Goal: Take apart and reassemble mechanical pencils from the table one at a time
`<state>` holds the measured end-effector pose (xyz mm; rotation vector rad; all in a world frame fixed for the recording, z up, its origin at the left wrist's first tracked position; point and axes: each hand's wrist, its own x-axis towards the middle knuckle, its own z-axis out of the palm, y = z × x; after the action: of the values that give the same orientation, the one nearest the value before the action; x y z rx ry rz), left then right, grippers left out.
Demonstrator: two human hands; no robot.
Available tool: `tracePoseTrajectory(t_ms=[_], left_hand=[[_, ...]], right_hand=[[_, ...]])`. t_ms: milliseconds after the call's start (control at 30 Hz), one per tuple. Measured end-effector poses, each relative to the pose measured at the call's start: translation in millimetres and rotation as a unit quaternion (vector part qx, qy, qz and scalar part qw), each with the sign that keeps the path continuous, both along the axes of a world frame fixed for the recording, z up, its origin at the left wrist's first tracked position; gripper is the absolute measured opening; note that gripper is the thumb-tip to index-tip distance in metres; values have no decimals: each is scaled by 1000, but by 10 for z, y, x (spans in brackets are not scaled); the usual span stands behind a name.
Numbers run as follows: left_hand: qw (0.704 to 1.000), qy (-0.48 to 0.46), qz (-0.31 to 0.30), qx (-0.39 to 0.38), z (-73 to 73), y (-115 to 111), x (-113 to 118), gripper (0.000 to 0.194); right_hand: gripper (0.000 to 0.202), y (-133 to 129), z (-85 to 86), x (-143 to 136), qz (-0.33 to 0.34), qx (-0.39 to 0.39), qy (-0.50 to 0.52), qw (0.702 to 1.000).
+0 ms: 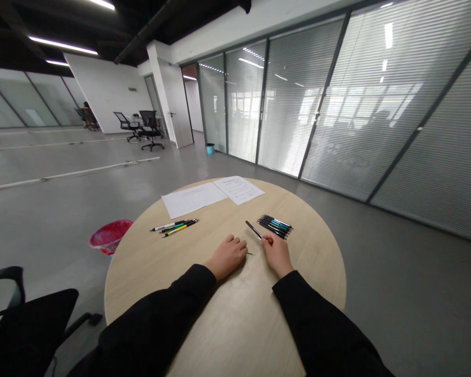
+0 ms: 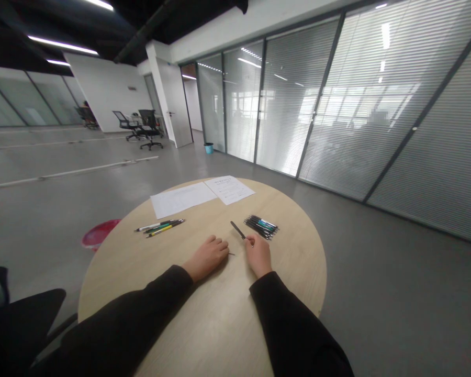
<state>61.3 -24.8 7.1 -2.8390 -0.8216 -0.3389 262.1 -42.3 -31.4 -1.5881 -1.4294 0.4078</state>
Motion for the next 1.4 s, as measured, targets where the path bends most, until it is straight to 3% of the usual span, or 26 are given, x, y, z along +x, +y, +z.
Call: tracePoseTrajectory(t_ms=[200,433,600,800,967,1400], left_hand=[[999,22,-34,23,10,-13,3,18],[999,-37,-36,0,168,-140,-18,24],[991,-131,24,-24,248,-128,-161,26],[970,-206,113,65,246,44,-422,20],[952,-241,177,67,203,126,-526,19],[952,-234,196,35,177,111,-501,21]], right_hand=[[22,13,-32,10,-2,6,23,1000],[23,20,-18,15,8,12,59,998],[25,34,-40,15,21,18,89,996],[26,67,-79,24,30,51,111,992],[24,63,-58,12,52,65,130,988],[21,43,-18,0,78,79,116,987]])
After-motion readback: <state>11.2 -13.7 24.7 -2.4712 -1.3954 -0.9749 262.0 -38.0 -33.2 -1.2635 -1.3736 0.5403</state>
